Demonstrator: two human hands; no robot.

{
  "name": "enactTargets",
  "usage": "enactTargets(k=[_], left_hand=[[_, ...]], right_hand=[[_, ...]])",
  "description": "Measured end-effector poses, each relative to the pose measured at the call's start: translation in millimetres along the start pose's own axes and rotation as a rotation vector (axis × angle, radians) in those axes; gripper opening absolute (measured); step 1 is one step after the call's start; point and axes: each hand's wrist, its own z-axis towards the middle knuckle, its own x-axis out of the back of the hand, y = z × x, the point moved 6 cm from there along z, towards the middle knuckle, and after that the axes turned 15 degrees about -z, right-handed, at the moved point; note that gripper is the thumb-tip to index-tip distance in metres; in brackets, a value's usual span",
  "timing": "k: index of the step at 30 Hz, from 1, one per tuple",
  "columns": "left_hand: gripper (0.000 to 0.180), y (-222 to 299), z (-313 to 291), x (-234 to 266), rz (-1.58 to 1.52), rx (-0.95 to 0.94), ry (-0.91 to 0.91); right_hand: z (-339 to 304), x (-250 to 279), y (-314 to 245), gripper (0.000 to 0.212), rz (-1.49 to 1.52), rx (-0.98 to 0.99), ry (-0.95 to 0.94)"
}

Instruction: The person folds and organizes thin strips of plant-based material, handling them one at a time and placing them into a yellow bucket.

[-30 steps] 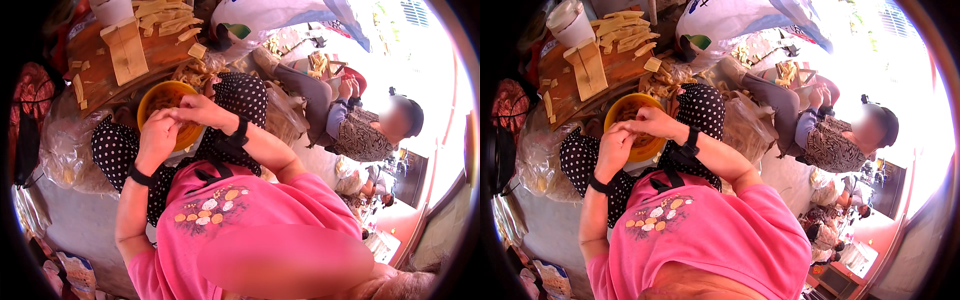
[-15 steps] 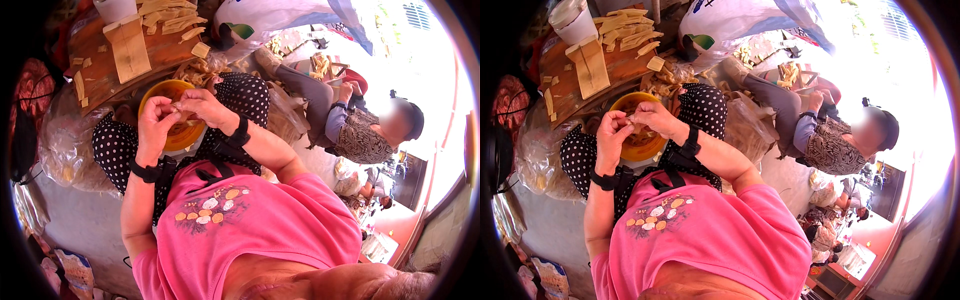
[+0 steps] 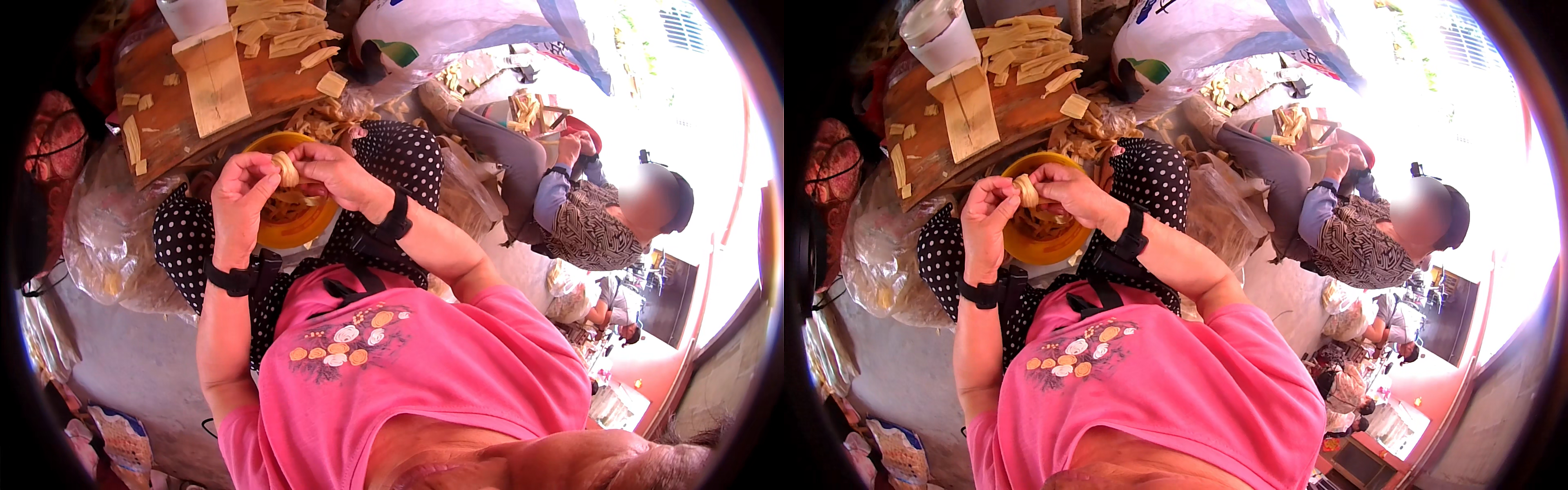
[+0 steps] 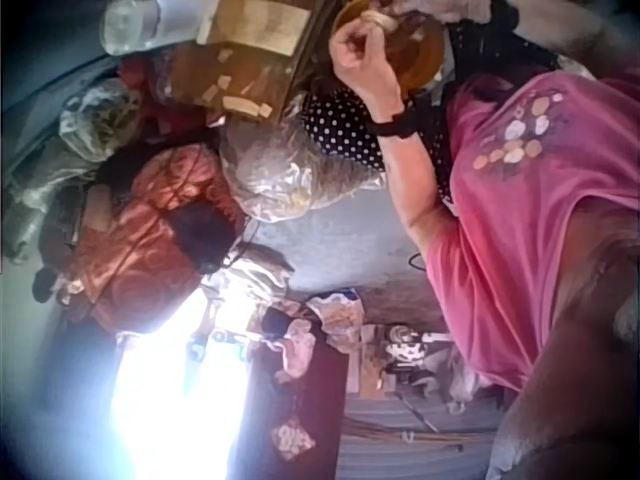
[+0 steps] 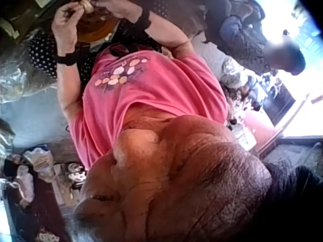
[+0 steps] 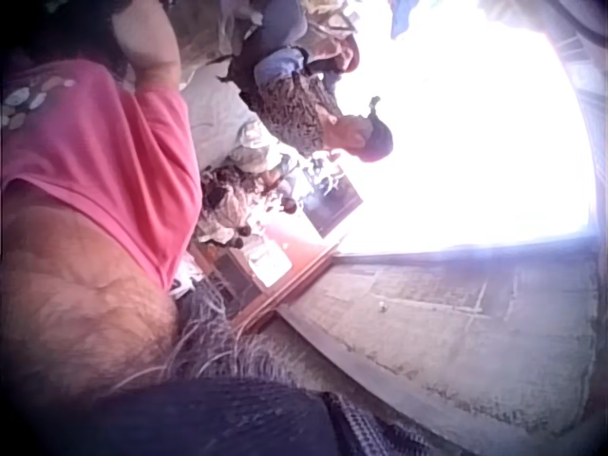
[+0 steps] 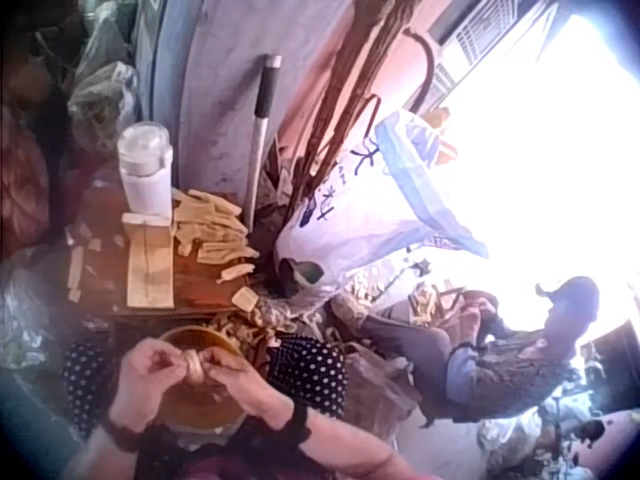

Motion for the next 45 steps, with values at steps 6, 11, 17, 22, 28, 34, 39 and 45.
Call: enactTargets(k=[6, 11, 17, 22, 28, 34, 39, 45], left_hand=[[0.027, -2.9, -3.6, 6.5, 0.230, 0.079, 0.076], [0.030, -7.4, -1.5, 9.5, 0.226, 0.048, 0.014], [0.032, -5.2, -0.2, -0.9, 0.242, -0.026, -0.061], [0.024, -20.6, -1.9, 8.0, 0.046, 0.173, 0.025], [0.018, -22.8, -5.2, 11.6, -0.022, 0.241, 0.135], [0.011, -11.2, -0.1, 17.8, 0.589, 0.048, 0.101], [0.009, 10.7, -3.6, 31.4, 0.217, 0.153, 0.127], [0.027, 39.5, -2.3, 16.1, 0.417, 0.126, -0.137]], right_hand=[[-1.2, -2.1, -10.4, 0.010, -0.164, 0.091, 0.088], [4.6, 1.5, -0.5, 0.015, -0.026, 0.099, 0.041], [0.1, -6.7, -10.8, 0.015, 0.021, -0.038, 0.047], [8.8, 3.3, -8.6, 0.010, -0.234, 0.161, 0.153], [7.5, 9.7, -3.9, 0.009, -0.385, 0.217, 0.293], [3.6, 3.9, -14.4, 0.014, -0.497, 0.360, 0.292], [-19.7, 25.6, -36.9, 0.019, -0.585, 0.090, 0.173], [-18.5, 1.7, -45.7, 0.017, -0.548, 0.069, 0.070]])
